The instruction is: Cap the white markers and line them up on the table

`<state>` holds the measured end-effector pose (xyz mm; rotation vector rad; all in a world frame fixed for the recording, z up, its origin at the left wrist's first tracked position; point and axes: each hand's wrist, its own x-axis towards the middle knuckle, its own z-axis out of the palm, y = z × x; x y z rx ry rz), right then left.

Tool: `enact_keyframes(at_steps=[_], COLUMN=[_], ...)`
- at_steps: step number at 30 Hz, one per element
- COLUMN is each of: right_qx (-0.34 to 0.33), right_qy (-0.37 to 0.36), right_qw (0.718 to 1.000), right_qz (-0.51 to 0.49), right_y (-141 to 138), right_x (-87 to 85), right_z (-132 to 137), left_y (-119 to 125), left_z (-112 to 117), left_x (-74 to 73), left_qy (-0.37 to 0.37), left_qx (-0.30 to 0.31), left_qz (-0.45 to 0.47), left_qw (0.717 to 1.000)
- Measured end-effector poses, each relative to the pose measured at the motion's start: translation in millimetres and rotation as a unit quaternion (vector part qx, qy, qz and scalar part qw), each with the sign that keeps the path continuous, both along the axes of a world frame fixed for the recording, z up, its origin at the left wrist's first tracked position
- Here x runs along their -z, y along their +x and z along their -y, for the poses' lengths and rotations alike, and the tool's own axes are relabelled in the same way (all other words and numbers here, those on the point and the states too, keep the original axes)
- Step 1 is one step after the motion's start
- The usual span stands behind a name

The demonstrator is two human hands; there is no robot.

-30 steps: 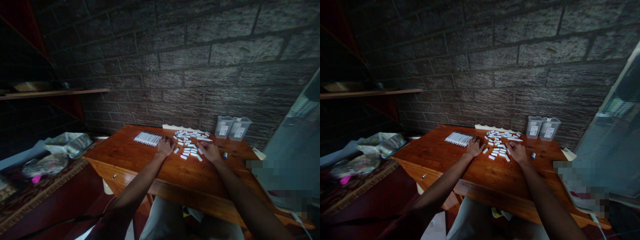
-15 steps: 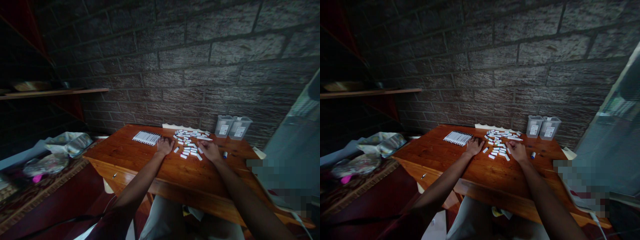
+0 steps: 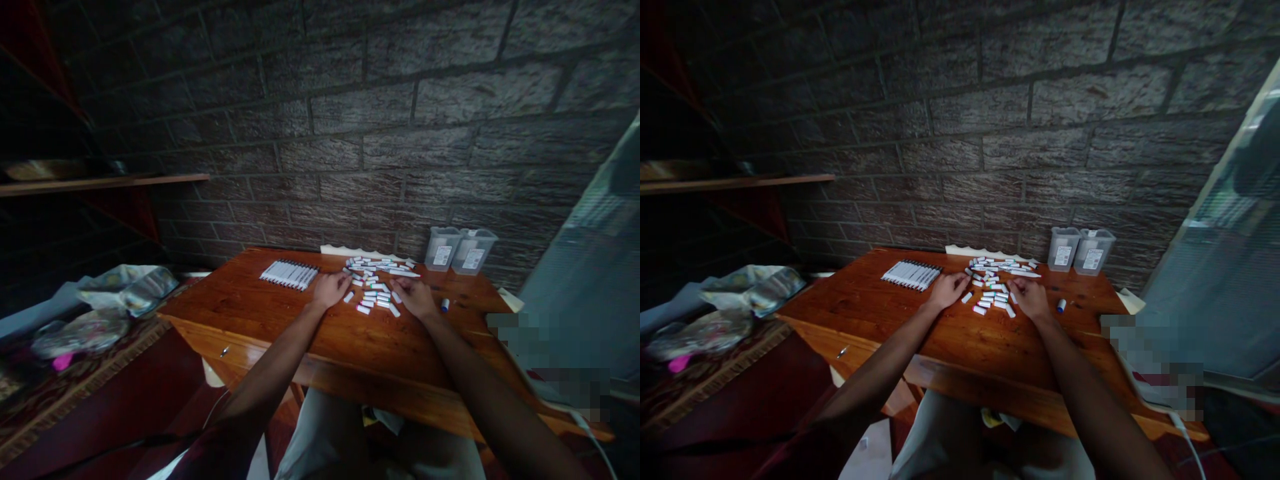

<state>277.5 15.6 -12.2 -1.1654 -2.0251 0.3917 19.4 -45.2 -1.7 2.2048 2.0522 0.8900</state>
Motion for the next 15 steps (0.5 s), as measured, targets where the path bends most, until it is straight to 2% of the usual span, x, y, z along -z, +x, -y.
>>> enact_keyframes(at_steps=[7,9,13,15], right_qx=[-0.013,-0.009,0.022,0.047], right_qy=[0.000,-0.002,0.006,0.033], right_qw=[1.000,1.000,0.999,0.998], right_qz=[-0.014,-0.015,-0.023,-0.023], right_y=[-0.3,-1.1,-1.2,0.8], right_x=[-1.7,-2.3,-0.6,2.2], right_z=[0.8,1.8,-0.6,-6.6], left_y=[2.0,2.8,6.7,7.5], left_z=[1.3,0.6,0.2,-0.2], left_x=[0.2,1.2,3.3,4.2], left_qy=[-0.014,-0.024,-0.037,-0.020], left_qx=[0.002,0.041,0.155,0.176], left_qz=[-0.012,0.009,0.076,0.090], left_qw=[1.000,0.999,0.984,0.980])
